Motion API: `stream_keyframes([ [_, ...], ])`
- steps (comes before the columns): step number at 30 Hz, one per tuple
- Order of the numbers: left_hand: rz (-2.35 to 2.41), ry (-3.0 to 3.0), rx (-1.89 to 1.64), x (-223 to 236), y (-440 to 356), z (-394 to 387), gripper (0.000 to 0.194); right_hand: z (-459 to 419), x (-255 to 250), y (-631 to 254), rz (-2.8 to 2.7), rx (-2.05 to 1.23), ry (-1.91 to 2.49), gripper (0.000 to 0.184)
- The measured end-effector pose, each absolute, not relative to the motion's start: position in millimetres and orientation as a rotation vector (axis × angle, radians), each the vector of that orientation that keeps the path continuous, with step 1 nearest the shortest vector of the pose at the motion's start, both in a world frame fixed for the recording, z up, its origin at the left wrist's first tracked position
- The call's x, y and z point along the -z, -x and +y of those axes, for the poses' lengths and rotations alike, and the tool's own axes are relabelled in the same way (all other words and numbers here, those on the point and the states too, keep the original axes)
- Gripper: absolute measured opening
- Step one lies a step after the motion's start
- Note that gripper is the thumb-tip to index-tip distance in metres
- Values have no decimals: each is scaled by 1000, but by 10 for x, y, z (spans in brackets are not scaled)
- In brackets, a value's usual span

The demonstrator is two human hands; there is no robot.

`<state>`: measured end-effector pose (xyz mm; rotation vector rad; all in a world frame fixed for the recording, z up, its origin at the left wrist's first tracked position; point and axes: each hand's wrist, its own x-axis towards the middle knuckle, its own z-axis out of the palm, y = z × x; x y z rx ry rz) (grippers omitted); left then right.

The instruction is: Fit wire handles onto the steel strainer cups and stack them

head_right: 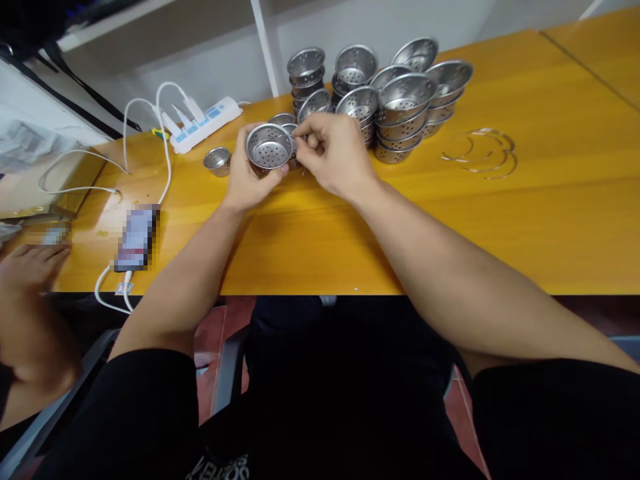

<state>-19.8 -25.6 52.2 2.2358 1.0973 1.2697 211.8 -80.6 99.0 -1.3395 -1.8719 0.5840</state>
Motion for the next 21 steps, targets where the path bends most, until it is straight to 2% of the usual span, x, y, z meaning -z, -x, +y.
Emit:
stream_keyframes([
  [4,1080,-2265,-1234,-550,163,-308,88,-790,-953,-2090,-1894,-580,1444,77],
  [7,1112,-2276,-1169,-590,123,-391,93,-790,-949,-2099,-1903,-562,1454,77],
  [13,968,-2366,-1202,-466,105,-308,97,-723,-870,-2124,-1889,-486,1343,56],
  [17,892,-2449,-1224,-299,142,-110,110,-645,-758,-2107,-1770,-442,1128,34],
  [21,838,-2503,-1181,-236,165,-39,115,-608,-706,-2108,-1729,-414,1043,22],
])
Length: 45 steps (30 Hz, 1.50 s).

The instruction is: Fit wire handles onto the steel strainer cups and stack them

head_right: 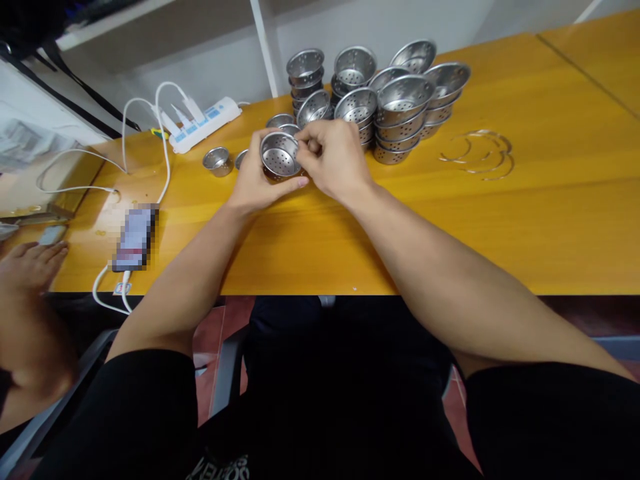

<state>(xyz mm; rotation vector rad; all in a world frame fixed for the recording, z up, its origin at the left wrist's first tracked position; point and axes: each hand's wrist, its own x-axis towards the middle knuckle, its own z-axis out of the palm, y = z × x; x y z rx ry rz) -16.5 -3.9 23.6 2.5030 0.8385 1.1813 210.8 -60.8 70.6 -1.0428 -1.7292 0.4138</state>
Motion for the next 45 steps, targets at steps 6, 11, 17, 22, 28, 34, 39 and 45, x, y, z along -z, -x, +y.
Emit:
stream_keyframes([
  [6,810,-2487,-1175,-233,175,-48,116,-614,-722,-2133,-1749,-406,1015,13],
  [11,802,-2511,-1144,-235,184,-47,114,-573,-665,-2131,-1701,-457,968,21],
  [17,779,-2528,-1161,-229,191,-27,110,-556,-630,-2075,-1602,-600,862,26],
  [22,678,-2484,-1202,-170,271,74,96,-606,-752,-2111,-1630,-957,658,46],
  [28,553,-2441,-1123,-200,318,66,87,-630,-823,-2193,-1614,-1197,628,56],
  [34,541,-2473,-1084,-250,274,6,96,-667,-827,-2129,-1546,-1230,630,52],
  [39,592,-2492,-1074,-239,270,2,86,-686,-832,-2112,-1540,-1203,659,51],
  [45,683,-2507,-1091,-287,243,-30,91,-693,-829,-2086,-1592,-1065,754,52],
])
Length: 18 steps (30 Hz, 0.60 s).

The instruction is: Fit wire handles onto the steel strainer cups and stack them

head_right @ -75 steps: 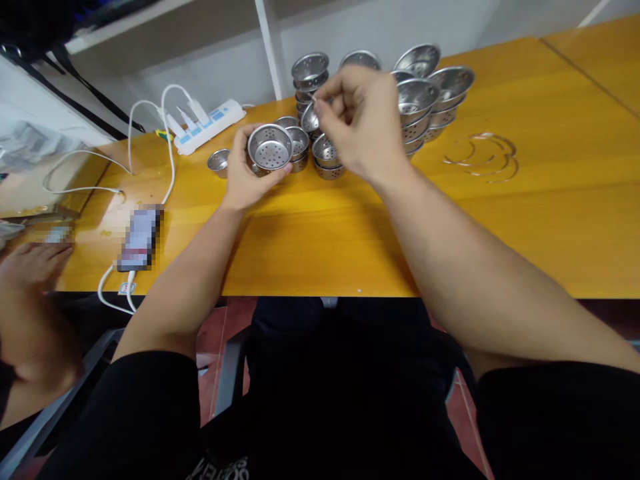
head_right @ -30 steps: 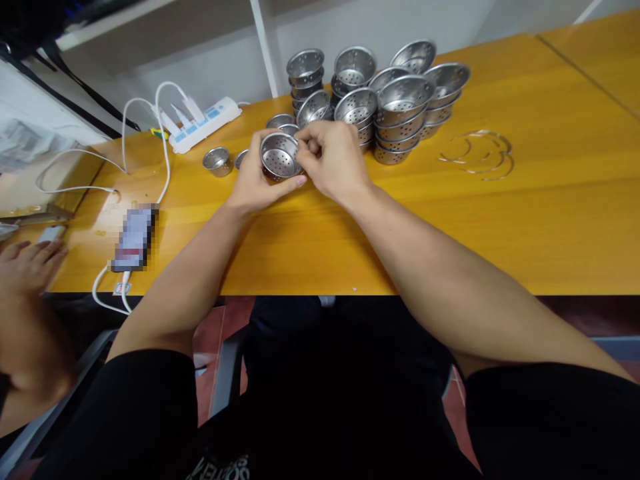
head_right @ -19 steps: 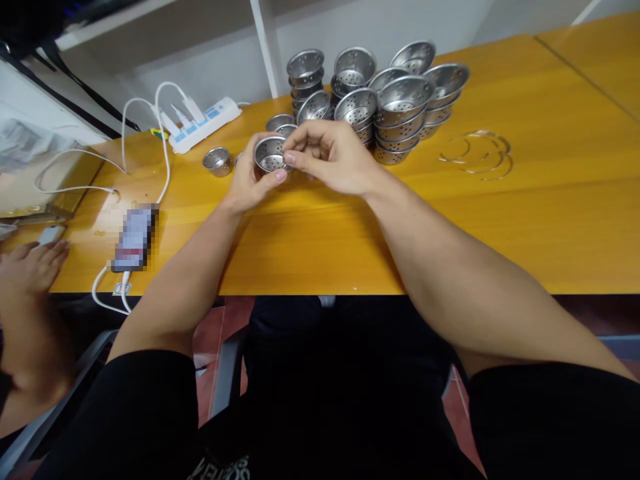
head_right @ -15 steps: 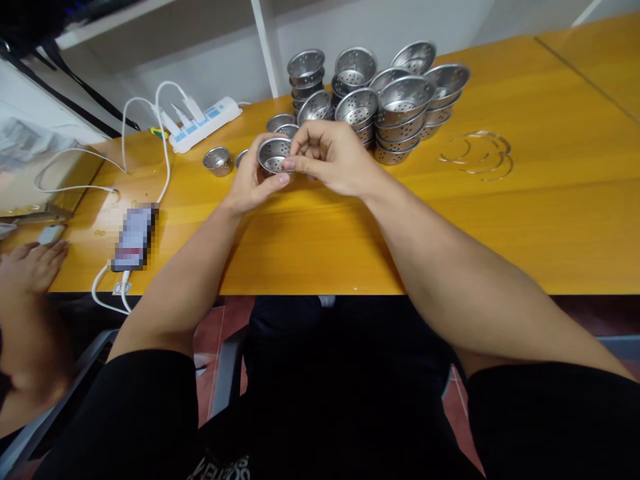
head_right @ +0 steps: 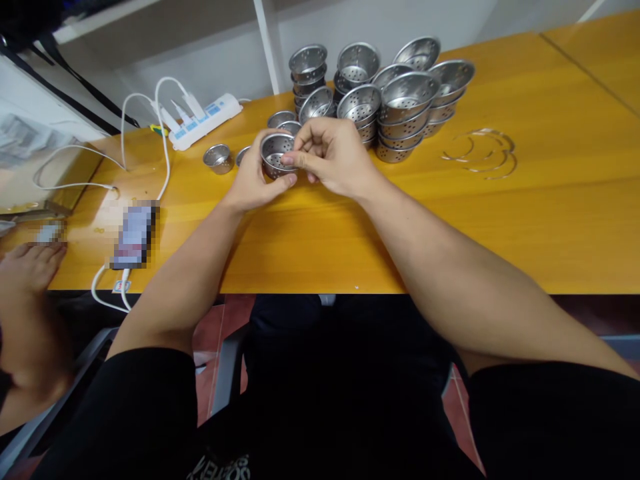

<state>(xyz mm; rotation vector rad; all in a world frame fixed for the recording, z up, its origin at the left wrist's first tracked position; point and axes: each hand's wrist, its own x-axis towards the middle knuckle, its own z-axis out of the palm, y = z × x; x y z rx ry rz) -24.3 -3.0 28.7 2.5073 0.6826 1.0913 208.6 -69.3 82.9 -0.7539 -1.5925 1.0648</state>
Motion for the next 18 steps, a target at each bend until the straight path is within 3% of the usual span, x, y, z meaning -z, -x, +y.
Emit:
stream_keyframes([
  [18,716,-2525,-1090,-261,231,-12,87,-655,-790,-2110,-1625,-1033,725,54],
])
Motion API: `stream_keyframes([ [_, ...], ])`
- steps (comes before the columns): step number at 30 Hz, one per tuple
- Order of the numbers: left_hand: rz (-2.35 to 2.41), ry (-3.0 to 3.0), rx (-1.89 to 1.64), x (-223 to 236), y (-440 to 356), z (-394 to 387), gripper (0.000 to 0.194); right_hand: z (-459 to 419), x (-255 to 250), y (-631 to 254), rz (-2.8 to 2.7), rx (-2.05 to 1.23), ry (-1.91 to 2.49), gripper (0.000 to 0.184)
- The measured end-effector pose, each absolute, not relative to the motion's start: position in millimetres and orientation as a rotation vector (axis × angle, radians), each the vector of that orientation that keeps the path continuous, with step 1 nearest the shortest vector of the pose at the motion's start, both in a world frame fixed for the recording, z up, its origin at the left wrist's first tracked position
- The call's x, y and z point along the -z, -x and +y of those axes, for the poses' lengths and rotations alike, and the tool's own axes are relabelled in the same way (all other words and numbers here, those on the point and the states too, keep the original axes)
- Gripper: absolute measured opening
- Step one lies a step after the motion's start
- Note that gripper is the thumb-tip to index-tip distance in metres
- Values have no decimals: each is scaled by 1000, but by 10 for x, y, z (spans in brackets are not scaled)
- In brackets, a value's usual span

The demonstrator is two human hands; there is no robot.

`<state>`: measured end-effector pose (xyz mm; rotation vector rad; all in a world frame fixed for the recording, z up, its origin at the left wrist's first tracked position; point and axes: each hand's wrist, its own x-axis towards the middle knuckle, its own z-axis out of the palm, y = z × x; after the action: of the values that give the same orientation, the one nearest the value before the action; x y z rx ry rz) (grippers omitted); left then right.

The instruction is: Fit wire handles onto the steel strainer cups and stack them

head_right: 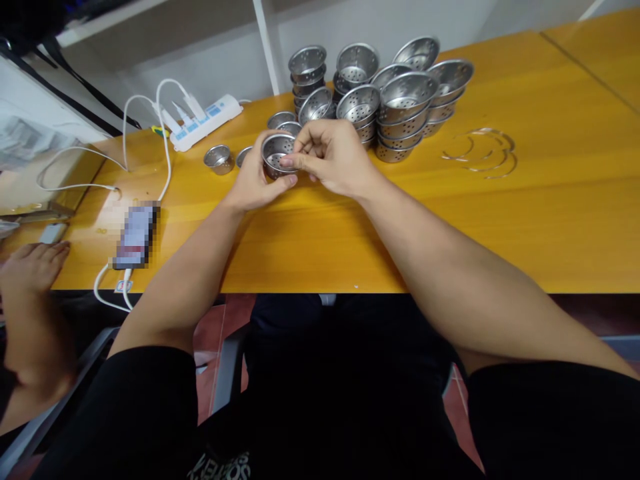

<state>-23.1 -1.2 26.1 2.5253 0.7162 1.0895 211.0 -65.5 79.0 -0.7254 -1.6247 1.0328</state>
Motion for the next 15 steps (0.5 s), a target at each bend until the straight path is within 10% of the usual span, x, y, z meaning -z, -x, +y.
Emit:
stream_keyframes([
  [15,697,-2501,-1091,-275,238,-14,96,-695,-759,-2072,-1607,-1019,766,55],
])
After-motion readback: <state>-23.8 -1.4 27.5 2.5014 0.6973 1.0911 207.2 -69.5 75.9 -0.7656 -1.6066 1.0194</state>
